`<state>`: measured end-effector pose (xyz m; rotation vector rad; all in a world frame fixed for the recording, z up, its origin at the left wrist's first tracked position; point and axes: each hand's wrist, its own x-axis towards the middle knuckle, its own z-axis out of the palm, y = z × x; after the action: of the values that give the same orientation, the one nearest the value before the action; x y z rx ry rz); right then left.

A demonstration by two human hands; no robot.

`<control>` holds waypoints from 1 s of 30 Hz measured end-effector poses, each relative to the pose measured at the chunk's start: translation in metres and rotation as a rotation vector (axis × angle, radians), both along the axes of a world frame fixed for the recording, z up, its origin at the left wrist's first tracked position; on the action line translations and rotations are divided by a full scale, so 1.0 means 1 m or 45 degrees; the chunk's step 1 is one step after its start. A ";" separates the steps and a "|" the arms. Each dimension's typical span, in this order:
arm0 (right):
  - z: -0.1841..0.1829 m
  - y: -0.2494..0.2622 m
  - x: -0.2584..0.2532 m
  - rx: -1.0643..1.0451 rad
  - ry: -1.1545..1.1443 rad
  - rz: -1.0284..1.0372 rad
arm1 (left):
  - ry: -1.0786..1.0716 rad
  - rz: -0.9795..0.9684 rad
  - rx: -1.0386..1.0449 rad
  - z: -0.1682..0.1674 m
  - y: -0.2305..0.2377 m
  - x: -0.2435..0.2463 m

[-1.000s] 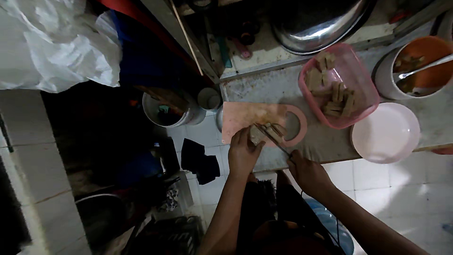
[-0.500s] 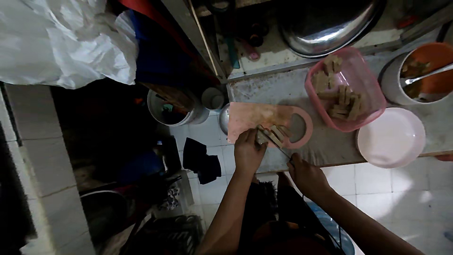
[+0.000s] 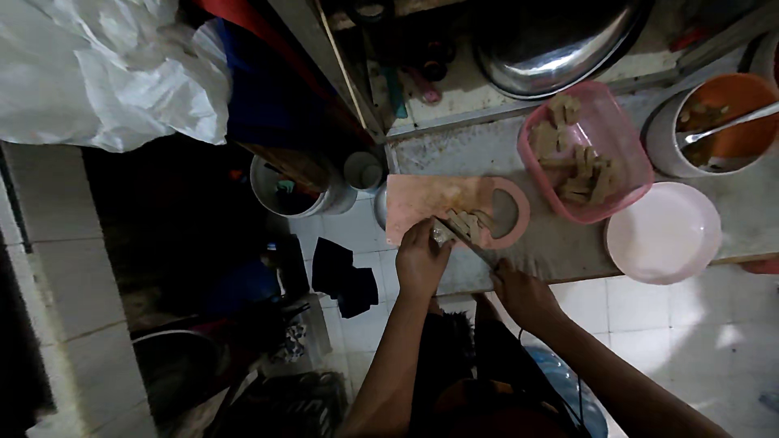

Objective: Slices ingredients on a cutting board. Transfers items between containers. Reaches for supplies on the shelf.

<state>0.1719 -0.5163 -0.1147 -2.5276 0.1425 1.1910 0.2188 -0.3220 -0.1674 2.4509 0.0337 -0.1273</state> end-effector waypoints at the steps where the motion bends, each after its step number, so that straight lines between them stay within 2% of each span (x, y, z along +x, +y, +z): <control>1: 0.004 -0.001 0.002 0.019 -0.005 -0.005 | -0.008 0.006 -0.020 0.000 0.002 -0.001; 5: 0.007 -0.002 -0.010 0.105 -0.271 0.020 | -0.046 -0.021 -0.078 -0.004 0.009 -0.006; 11: 0.003 0.003 -0.014 0.034 -0.353 0.099 | -0.053 -0.026 -0.073 -0.005 0.008 -0.007; 18: 0.000 0.004 -0.009 -0.003 -0.311 0.140 | -0.076 -0.047 -0.039 -0.008 0.008 -0.002; 21: -0.005 0.027 0.013 -0.023 -0.080 0.101 | -0.110 -0.058 -0.031 -0.010 0.010 -0.002; 23: -0.010 0.035 0.023 -0.014 -0.046 0.105 | -0.114 -0.046 -0.016 -0.011 0.012 -0.001; 30: -0.005 0.008 -0.002 -0.027 -0.086 0.080 | -0.124 -0.026 0.000 -0.013 0.010 -0.003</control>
<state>0.1702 -0.5087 -0.1195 -2.6047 0.0602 1.1316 0.2162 -0.3122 -0.1804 2.4544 -0.0345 -0.0173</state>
